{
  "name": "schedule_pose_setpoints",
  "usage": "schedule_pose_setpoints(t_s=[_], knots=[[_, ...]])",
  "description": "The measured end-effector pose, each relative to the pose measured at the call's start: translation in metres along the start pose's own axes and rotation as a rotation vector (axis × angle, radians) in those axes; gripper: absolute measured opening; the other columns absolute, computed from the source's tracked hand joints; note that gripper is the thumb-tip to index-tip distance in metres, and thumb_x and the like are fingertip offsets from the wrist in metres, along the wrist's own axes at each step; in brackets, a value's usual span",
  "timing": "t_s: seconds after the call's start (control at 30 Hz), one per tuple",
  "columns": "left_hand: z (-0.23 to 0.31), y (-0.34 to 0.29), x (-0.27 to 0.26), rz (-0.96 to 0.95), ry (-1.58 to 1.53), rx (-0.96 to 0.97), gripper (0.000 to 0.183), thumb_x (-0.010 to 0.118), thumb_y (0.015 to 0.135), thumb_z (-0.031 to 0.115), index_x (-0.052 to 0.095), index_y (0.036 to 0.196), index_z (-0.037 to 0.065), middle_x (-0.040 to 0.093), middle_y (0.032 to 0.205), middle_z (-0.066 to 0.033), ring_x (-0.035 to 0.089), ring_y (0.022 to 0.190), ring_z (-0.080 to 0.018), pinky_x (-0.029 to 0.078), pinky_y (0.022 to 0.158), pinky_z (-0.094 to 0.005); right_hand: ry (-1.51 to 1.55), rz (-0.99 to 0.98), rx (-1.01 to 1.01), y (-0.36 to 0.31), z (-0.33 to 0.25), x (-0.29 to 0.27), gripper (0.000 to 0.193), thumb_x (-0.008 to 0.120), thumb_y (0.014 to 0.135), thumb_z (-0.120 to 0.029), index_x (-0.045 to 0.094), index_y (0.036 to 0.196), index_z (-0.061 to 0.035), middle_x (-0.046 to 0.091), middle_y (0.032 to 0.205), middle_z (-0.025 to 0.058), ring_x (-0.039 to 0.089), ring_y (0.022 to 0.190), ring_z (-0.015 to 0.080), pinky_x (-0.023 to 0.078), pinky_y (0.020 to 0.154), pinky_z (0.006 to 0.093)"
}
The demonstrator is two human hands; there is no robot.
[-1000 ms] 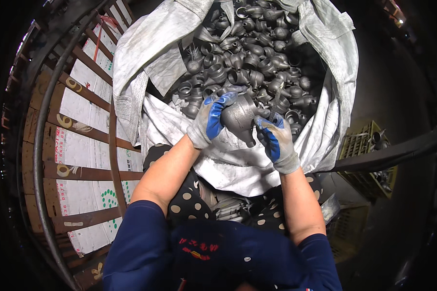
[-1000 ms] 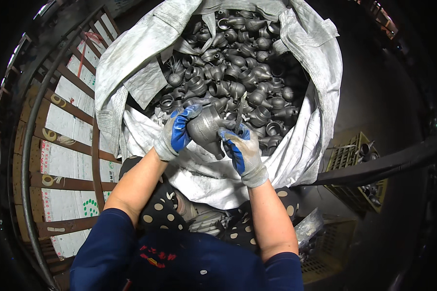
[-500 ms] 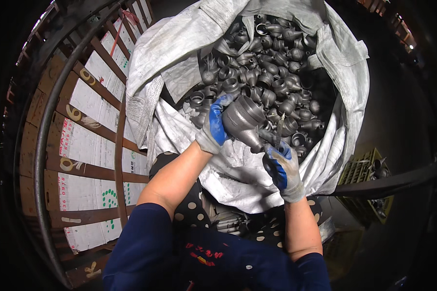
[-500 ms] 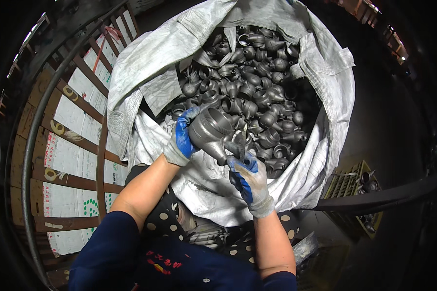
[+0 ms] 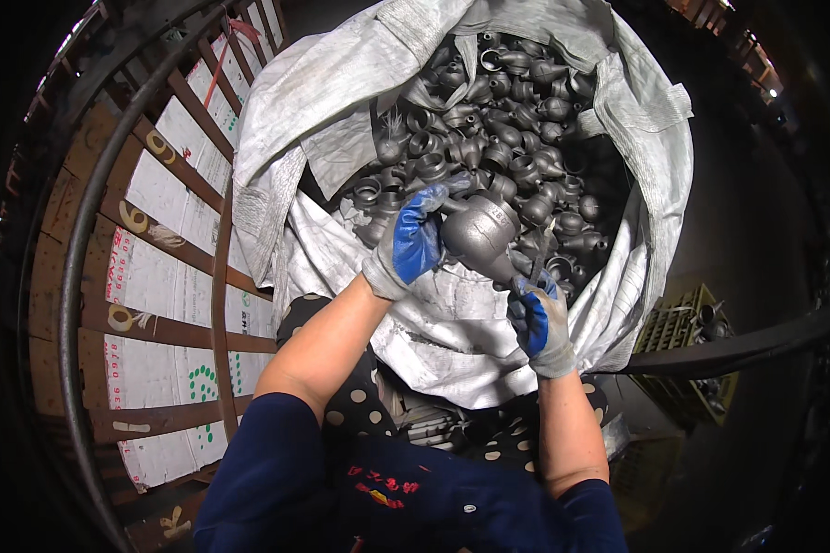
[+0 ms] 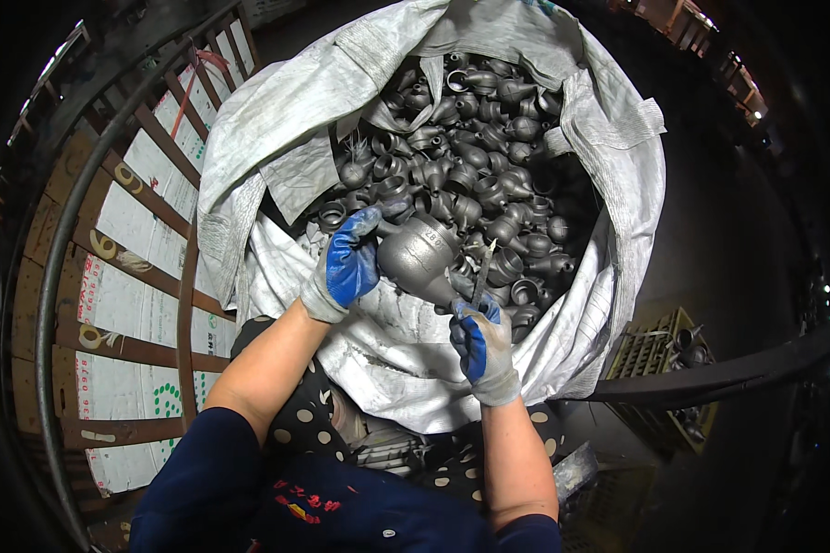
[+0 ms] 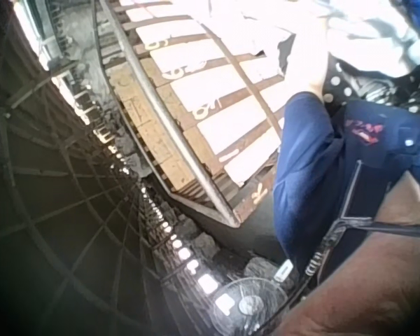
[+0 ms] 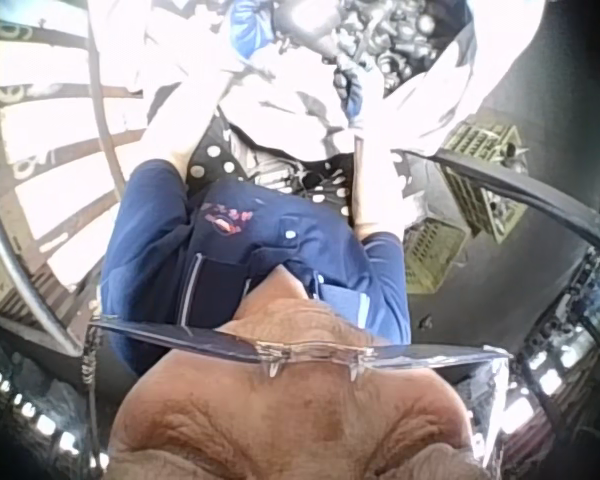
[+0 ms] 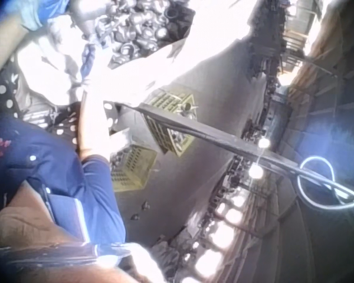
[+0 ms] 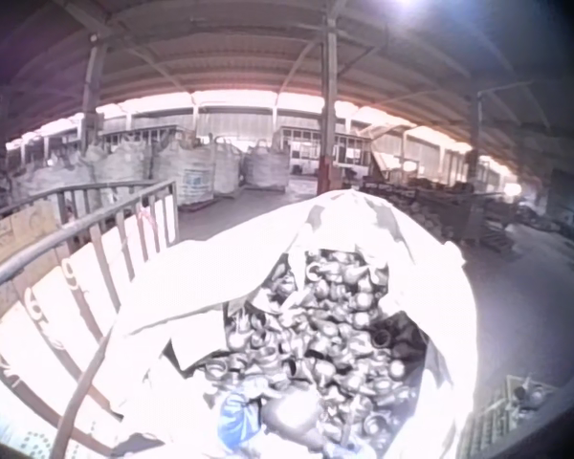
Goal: The person inspects and sorts cast metal parts by hand, taking them from a bulk bag and placing them into a plastic crate.
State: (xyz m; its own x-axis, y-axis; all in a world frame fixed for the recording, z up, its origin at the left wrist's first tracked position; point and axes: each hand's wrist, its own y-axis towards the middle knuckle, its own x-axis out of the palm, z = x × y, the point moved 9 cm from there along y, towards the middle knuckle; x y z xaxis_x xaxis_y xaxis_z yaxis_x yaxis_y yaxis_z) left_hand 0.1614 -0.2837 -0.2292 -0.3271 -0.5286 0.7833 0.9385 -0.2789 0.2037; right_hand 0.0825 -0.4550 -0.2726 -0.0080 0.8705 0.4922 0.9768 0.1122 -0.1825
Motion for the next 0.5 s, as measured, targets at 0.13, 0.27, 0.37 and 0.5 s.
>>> schedule_pose_setpoints(t_s=[0.13, 0.27, 0.37, 0.5], knots=[[0.009, -0.004, 0.012, -0.050, -0.019, 0.002, 0.029, 0.046, 0.095, 0.015, 0.058, 0.113, -0.004, 0.059, 0.117, -0.0134, 0.055, 0.110, -0.0221, 0.042, 0.099, -0.0368, 0.115, -0.047, 0.047, 0.001, 0.005, 0.004, 0.022, 0.053, 0.093, -0.015, 0.054, 0.110, -0.0009, 0.059, 0.076, 0.0045, 0.038, 0.047, 0.0023, 0.029, 0.039, 0.0162], [0.010, -0.006, 0.015, -0.117, 0.023, 0.006, 0.034, 0.043, 0.096, 0.017, 0.052, 0.122, -0.004, 0.059, 0.119, -0.0130, 0.056, 0.112, -0.0243, 0.046, 0.097, -0.0378, 0.171, -0.116, 0.068, 0.005, 0.009, 0.005, 0.022, 0.049, 0.096, -0.021, 0.052, 0.105, -0.0022, 0.061, 0.078, 0.0091, 0.038, 0.046, 0.0032, 0.029, 0.037, 0.0170], [0.005, -0.005, 0.003, -0.056, 0.031, 0.001, 0.032, 0.043, 0.097, 0.016, 0.053, 0.120, -0.003, 0.060, 0.117, -0.0119, 0.057, 0.109, -0.0220, 0.045, 0.097, -0.0354, 0.119, -0.101, 0.064, 0.006, 0.011, -0.002, 0.022, 0.043, 0.098, -0.025, 0.051, 0.105, -0.0057, 0.058, 0.076, 0.0080, 0.036, 0.044, 0.0035, 0.028, 0.036, 0.0170], [0.014, -0.011, 0.001, -0.069, 0.524, 0.166, 0.030, 0.042, 0.098, 0.016, 0.055, 0.119, -0.001, 0.061, 0.113, -0.0097, 0.058, 0.104, -0.0169, 0.045, 0.094, -0.0302, 0.061, -0.055, 0.000, 0.005, 0.007, -0.009, 0.019, 0.039, 0.100, -0.027, 0.049, 0.098, -0.0102, 0.054, 0.072, 0.0057, 0.033, 0.042, 0.0043, 0.027, 0.035, 0.0172]])
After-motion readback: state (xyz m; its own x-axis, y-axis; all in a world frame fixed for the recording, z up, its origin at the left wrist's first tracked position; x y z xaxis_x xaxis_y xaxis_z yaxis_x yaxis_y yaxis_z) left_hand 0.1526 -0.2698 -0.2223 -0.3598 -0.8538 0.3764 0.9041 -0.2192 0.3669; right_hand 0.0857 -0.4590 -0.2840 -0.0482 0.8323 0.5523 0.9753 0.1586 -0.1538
